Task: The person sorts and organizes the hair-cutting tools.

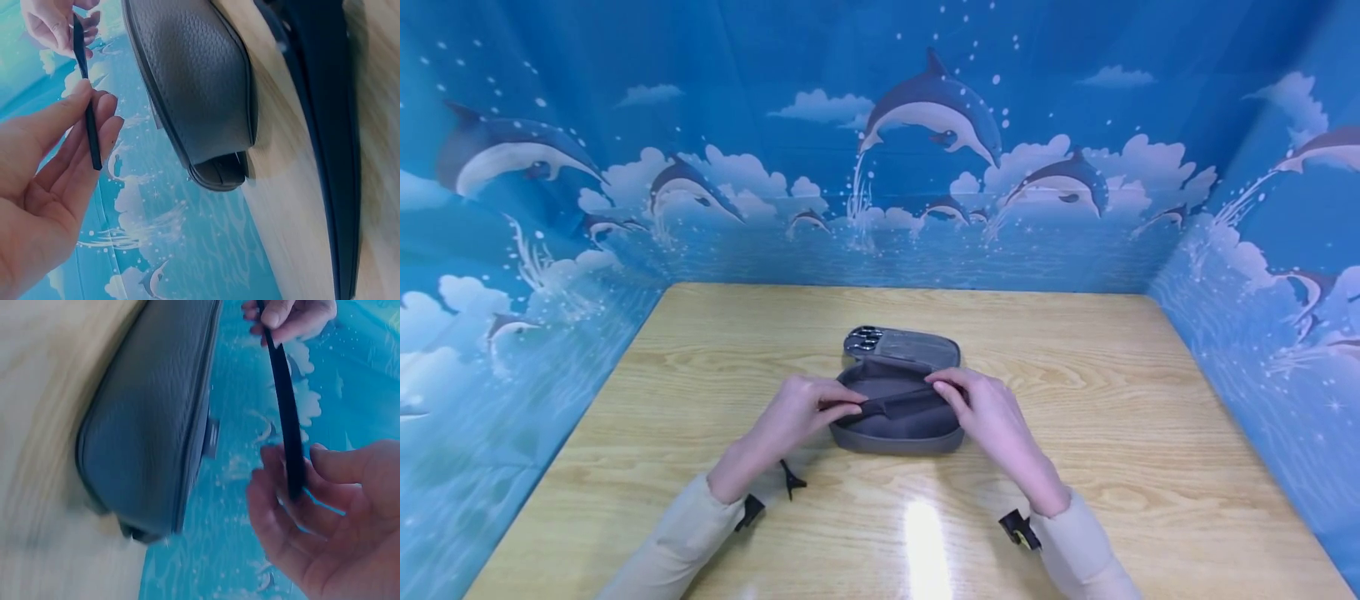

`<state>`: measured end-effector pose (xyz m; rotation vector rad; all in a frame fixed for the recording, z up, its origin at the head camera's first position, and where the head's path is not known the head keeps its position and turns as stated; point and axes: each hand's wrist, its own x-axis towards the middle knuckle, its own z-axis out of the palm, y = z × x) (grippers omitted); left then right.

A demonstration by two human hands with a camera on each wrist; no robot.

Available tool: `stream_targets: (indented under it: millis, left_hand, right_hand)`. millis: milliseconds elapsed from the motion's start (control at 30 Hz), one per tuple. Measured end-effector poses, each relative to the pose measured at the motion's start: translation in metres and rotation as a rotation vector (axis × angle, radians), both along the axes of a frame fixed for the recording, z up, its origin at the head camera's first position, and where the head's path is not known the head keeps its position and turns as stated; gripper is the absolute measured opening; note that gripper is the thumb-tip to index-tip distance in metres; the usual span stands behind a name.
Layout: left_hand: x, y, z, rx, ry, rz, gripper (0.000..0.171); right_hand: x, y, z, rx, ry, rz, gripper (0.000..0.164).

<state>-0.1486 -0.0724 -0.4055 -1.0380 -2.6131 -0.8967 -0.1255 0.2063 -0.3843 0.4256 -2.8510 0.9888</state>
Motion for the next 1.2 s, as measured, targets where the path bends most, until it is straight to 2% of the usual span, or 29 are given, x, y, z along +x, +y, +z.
stream_targets:
  millis: [200, 367, 500, 700, 933, 1200]
  left_hand:
    - [-0.002, -0.005, -0.001, -0.012, -0.019, 0.076, 0.015]
    - [-0.005, -0.003, -0.004, -0.099, -0.032, 0.11, 0.012]
    - [-0.009, 0.004, -0.005, -0.171, -0.065, 0.109, 0.012]
    - [-0.013, 0.016, -0.004, -0.222, -0.076, 0.083, 0.012]
    - [-0.019, 0.028, -0.011, -0.225, -0.047, 0.08, 0.01]
    - [-0.022, 0.037, -0.019, -0.222, -0.054, 0.095, 0.011]
  right_hand:
    - [-0.005, 0.015, 0.0, 0.035, 0.091, -0.071, 0.024]
    - [-0.007, 0.022, -0.007, 0.086, 0.095, -0.072, 0.024]
    - [-0.004, 0.027, -0.015, 0.117, 0.075, -0.068, 0.024]
    - [-0.002, 0.034, -0.026, 0.139, 0.069, -0.069, 0.026]
    - [-0.002, 0.035, -0.032, 0.155, 0.051, -0.062, 0.03]
    - [-0.001, 0.034, -0.032, 0.153, 0.044, -0.051, 0.031]
